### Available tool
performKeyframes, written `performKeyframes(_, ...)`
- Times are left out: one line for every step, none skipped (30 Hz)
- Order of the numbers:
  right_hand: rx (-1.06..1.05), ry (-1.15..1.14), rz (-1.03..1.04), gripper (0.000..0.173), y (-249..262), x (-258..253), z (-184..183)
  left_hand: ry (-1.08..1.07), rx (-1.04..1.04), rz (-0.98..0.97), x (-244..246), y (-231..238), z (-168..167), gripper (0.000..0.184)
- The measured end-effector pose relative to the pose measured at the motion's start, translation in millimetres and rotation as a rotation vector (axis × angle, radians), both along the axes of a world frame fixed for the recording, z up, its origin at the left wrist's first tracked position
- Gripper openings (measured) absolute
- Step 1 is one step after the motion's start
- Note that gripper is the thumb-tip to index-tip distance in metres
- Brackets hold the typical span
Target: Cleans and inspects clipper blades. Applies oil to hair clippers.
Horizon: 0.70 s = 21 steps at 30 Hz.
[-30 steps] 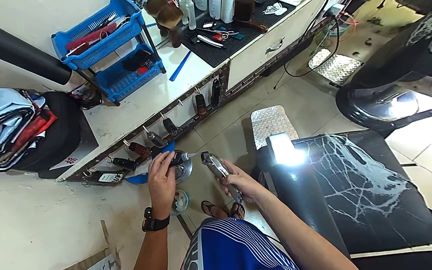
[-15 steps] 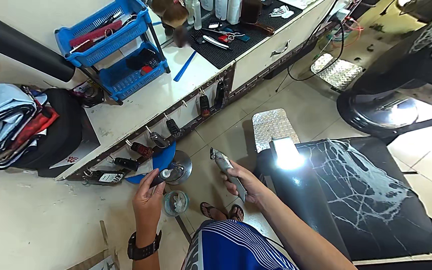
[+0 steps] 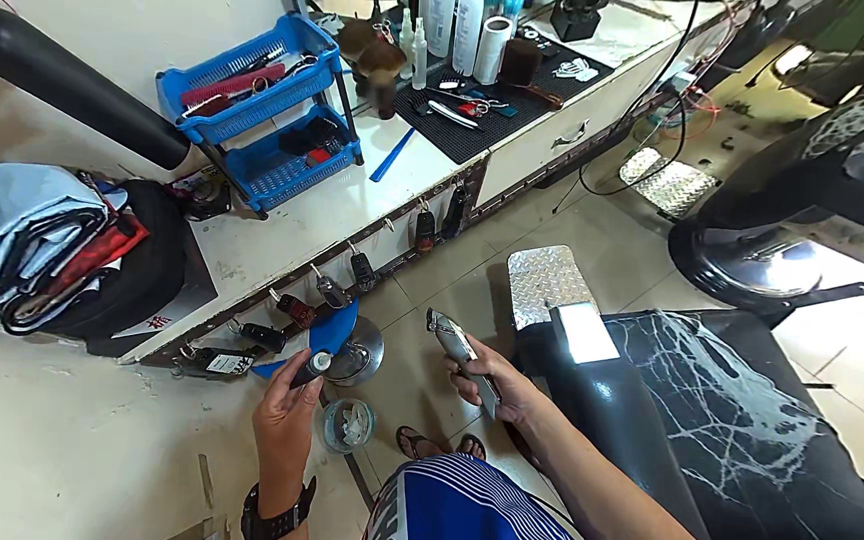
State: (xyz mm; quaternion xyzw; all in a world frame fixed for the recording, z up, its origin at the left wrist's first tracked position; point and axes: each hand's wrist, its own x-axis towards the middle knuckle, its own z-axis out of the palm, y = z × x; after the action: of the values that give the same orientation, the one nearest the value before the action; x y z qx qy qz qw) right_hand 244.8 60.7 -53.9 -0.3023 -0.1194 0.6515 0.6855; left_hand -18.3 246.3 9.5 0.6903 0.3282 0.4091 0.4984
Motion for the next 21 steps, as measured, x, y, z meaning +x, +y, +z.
performKeyframes(0.021,0.001,-0.001,0.073,0.7,0.3,0.3,-0.019,-0.008,-0.004,-1.3,1.9,0.5,0.042)
performKeyframes(0.038,0.0,-0.005,0.074,1.4,0.2,1.8,-0.033,-0.014,-0.009,-2.9,3.6,1.0,0.041)
performKeyframes(0.047,-0.005,-0.009,0.075,2.2,0.0,3.8,-0.048,-0.02,-0.013,-4.8,5.2,1.6,0.041)
performKeyframes(0.05,-0.014,-0.01,0.075,3.3,0.0,6.5,-0.064,-0.026,-0.016,-6.7,6.7,2.0,0.041)
performKeyframes(0.05,-0.019,-0.011,0.075,4.6,0.4,9.2,-0.081,-0.028,-0.017,-8.2,8.2,2.3,0.041)
performKeyframes(0.054,-0.014,-0.01,0.074,5.8,0.9,11.4,-0.094,-0.029,-0.019,-9.7,9.4,2.3,0.041)
performKeyframes(0.056,-0.006,-0.015,0.074,7.0,1.0,13.0,-0.102,-0.034,-0.021,-11.4,10.3,2.1,0.041)
performKeyframes(0.058,0.004,-0.021,0.073,8.2,0.9,14.5,-0.11,-0.035,-0.018,-13.2,10.7,1.9,0.041)
performKeyframes(0.068,0.021,-0.028,0.072,9.1,0.6,15.2,-0.117,-0.037,-0.016,-15.1,10.6,2.2,0.041)
performKeyframes(0.082,0.047,-0.033,0.069,10.0,0.2,15.2,-0.123,-0.034,-0.016,-17.3,10.7,2.4,0.041)
performKeyframes(0.098,0.083,-0.035,0.065,10.8,-0.1,15.3,-0.127,-0.028,-0.016,-19.8,10.8,2.9,0.041)
performKeyframes(0.124,0.137,-0.031,0.061,11.4,0.2,14.9,-0.127,-0.019,-0.015,-22.2,10.7,3.8,0.041)
performKeyframes(0.164,0.211,-0.016,0.054,11.9,1.3,13.8,-0.123,-0.011,-0.01,-24.6,10.5,4.6,0.041)
performKeyframes(0.21,0.291,0.007,0.047,12.8,2.7,12.7,-0.119,-0.005,-0.008,-27.5,10.1,5.1,0.041)
performKeyframes(0.258,0.372,0.031,0.042,14.2,4.2,12.4,-0.115,-0.002,-0.001,-30.4,9.1,5.4,0.041)
performKeyframes(0.31,0.441,0.062,0.038,16.0,6.0,12.4,-0.107,0.001,0.011,-32.8,7.6,5.9,0.041)
performKeyframes(0.355,0.494,0.095,0.036,18.5,8.0,12.7,-0.101,0.002,0.025,-35.0,5.9,6.1,0.041)
performKeyframes(0.386,0.534,0.125,0.035,21.8,9.6,13.0,-0.105,-0.001,0.035,-37.7,4.4,5.8,0.041)
performKeyframes(0.399,0.564,0.148,0.035,25.5,10.3,12.9,-0.109,-0.005,0.043,-40.6,2.9,5.2,0.041)
performKeyframes(0.399,0.593,0.17,0.034,29.2,10.3,12.3,-0.113,-0.012,0.056,-43.2,1.2,4.5,0.041)
performKeyframes(0.388,0.626,0.19,0.033,32.9,9.7,11.4,-0.114,-0.021,0.073,-45.3,-0.7,3.9,0.041)
